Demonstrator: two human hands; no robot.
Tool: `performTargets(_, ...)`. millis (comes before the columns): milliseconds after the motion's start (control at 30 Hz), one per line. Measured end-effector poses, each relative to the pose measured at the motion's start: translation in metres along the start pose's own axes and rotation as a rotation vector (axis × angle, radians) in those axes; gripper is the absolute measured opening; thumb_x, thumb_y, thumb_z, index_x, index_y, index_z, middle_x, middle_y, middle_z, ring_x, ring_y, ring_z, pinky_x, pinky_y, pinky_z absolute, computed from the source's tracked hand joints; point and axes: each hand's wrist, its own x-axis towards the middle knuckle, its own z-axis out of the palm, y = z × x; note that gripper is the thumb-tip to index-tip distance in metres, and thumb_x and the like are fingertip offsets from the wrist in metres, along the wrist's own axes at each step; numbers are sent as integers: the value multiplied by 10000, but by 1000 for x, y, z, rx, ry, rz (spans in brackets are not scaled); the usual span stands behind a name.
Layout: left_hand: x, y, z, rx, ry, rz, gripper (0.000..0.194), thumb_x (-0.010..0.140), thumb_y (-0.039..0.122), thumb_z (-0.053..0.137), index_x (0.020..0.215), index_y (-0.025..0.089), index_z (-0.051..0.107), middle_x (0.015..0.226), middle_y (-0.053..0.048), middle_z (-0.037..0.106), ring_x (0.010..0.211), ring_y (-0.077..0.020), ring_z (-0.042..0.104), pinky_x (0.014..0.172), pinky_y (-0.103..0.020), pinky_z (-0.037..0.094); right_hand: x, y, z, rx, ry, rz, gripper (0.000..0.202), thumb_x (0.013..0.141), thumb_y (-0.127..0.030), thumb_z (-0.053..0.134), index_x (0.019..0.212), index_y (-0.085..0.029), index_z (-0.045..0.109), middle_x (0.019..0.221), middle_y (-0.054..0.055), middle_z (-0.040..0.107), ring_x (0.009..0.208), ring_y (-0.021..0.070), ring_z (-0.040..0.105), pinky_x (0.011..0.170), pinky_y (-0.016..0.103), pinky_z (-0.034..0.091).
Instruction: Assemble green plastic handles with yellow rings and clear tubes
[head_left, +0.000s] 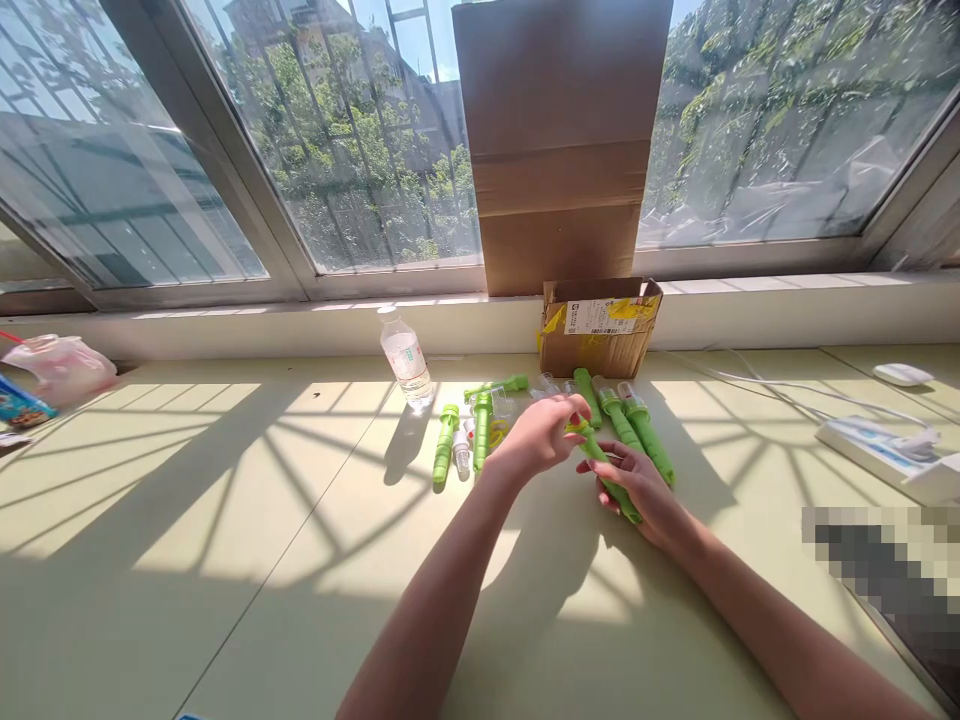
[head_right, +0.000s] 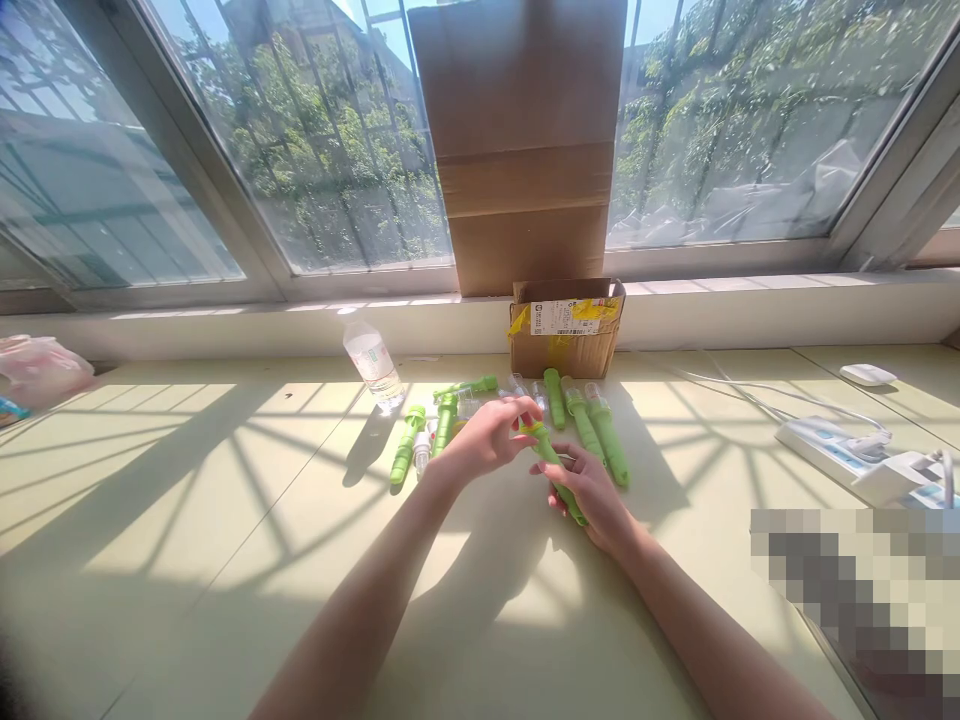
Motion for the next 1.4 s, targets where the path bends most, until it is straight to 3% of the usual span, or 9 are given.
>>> performTargets(133, -1, 1, -2, 9, -1, -34, 177, 810, 185, 633, 982, 192, 591, 888, -22, 661, 829, -175, 611, 720, -266, 480, 1, 2, 0, -3, 8, -17, 345, 744, -384, 718, 1029, -207, 640, 796, 3, 578, 550, 99, 521, 405, 209, 354)
performTargets(300, -1, 0, -3, -20, -18, 14, 268, 771, 231, 694, 1009, 195, 577, 1000, -37, 659, 896, -187, 614, 777, -275, 494, 1, 2, -2, 49, -35, -19, 270, 798, -375, 680, 1004, -202, 663, 874, 17, 563, 586, 82, 516, 465, 207, 391)
performTargets(600, 1, -2, -4, 112, -71, -37, 290, 754, 134, 670, 1025, 206, 598, 946, -22, 672, 854, -179, 624, 774, -272, 489, -1, -4, -1, -9, -149, 11, 308, 844, -460, 618, 1004, -200, 661, 880, 37, 593, 637, 107, 542, 513, 223, 405)
performTargets(800, 0, -2, -6, 75, -92, -51, 268, 759, 159, 662, 1016, 203, 603, 880, -8, 671, 768, -164, 606, 681, -248, 477, 0, -1, 2, -190, -53, -49, 318, 832, -484, 605, 724, -185, 610, 548, -35, 464, 425, 76, 401, 397, 228, 274)
performTargets(967, 1, -2, -2, 37, -55, -32, 229, 791, 173, 637, 1015, 203, 606, 944, -25, 669, 811, -166, 613, 754, -265, 490, 2, 0, 3, -132, 9, -24, 232, 723, -393, 711, 819, -199, 630, 626, -24, 562, 403, 73, 397, 361, 229, 250)
performTargets(1200, 0, 1, -1, 26, -67, 4, 297, 779, 82, 554, 1049, 192, 608, 1054, -64, 630, 933, -190, 609, 808, -284, 497, 0, 0, 1, -52, 23, -26, 250, 754, -398, 687, 838, -172, 622, 618, -6, 596, 404, 70, 412, 368, 214, 265)
performTargets(1400, 1, -1, 1, 0, -33, 10, 257, 811, 104, 543, 1048, 189, 597, 1021, -55, 644, 908, -182, 614, 813, -286, 496, -1, -3, 0, -25, -7, -14, 295, 774, -454, 677, 827, -167, 644, 785, 46, 664, 464, 82, 475, 401, 223, 306)
